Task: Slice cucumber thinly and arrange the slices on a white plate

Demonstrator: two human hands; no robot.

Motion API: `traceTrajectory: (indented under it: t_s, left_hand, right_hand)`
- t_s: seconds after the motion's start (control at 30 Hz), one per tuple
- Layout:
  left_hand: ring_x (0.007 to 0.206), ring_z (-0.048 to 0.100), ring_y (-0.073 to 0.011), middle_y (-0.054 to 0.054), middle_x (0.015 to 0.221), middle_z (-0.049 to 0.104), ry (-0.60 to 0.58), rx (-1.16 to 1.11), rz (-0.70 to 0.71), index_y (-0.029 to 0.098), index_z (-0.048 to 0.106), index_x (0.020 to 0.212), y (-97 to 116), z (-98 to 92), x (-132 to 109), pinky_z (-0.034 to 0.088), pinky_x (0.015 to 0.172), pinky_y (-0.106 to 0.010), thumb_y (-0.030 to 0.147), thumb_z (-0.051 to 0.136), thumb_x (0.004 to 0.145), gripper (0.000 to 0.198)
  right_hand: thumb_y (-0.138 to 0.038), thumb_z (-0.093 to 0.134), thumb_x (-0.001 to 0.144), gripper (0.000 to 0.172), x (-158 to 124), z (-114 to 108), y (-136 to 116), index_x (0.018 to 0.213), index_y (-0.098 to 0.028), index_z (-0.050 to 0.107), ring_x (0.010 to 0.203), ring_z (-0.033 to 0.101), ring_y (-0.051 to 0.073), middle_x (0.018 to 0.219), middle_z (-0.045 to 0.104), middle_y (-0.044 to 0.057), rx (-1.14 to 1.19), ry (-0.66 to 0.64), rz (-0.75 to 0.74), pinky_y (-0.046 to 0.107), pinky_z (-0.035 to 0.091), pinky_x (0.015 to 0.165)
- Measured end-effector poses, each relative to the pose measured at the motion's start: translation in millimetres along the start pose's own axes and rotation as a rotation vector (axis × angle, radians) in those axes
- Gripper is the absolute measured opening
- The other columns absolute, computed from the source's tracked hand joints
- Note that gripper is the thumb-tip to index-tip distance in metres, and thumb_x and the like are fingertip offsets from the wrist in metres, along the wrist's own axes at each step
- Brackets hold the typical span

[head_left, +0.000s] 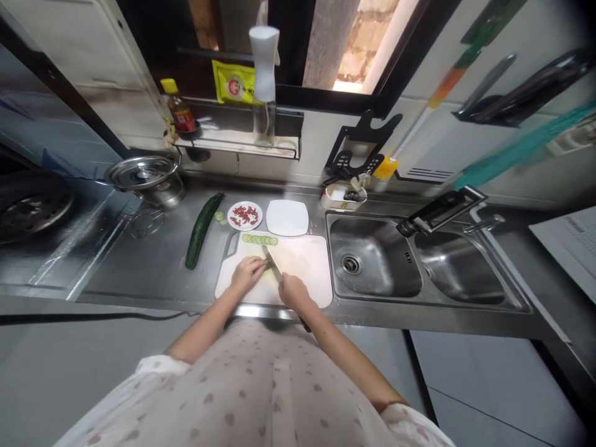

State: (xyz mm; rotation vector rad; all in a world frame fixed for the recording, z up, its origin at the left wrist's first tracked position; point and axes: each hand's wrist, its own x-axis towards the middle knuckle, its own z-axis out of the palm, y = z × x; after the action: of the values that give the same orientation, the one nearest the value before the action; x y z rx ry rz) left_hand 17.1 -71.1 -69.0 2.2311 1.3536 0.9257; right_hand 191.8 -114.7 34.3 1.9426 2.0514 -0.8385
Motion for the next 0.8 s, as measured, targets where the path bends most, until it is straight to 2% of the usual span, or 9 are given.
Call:
traceTrajectory:
  t_s: [0.27,0.6,0.8]
  left_hand:
    - [0.090,0.060,-0.0178,-0.006,0.095,0.068,-0.002,0.014,0.017,0.023,0.071,0.100,-3,0.9,0,0.049,0.081,-0.033,0.029,0.052,0.090,0.022]
    - [0.090,0.059,-0.0182,-0.006,0.097,0.068,-0.016,0.010,0.018,0.023,0.071,0.102,-6,2.2,-1,0.048,0.082,-0.033,0.028,0.052,0.091,0.023]
    - [0.091,0.059,-0.0186,-0.006,0.097,0.068,-0.021,0.024,0.016,0.023,0.071,0.101,-7,2.6,0,0.048,0.081,-0.033,0.029,0.052,0.090,0.022]
  right_hand:
    - [-0.013,0.037,0.092,0.031,10,0,-4,0.115,-0.010,0.057,0.098,0.063,0.022,0.105,0.066,0.016,0.021,-0.004,0.002,0.027,0.044,0.077]
    - [-0.012,0.039,0.091,0.029,-11,4,6,0.112,-0.011,0.058,0.094,0.063,0.021,0.101,0.067,0.016,-0.014,-0.046,0.015,0.026,0.043,0.074]
    - [-0.012,0.039,0.090,0.028,-5,4,3,0.111,-0.011,0.058,0.096,0.063,0.022,0.100,0.067,0.016,-0.032,-0.030,0.005,0.026,0.043,0.075]
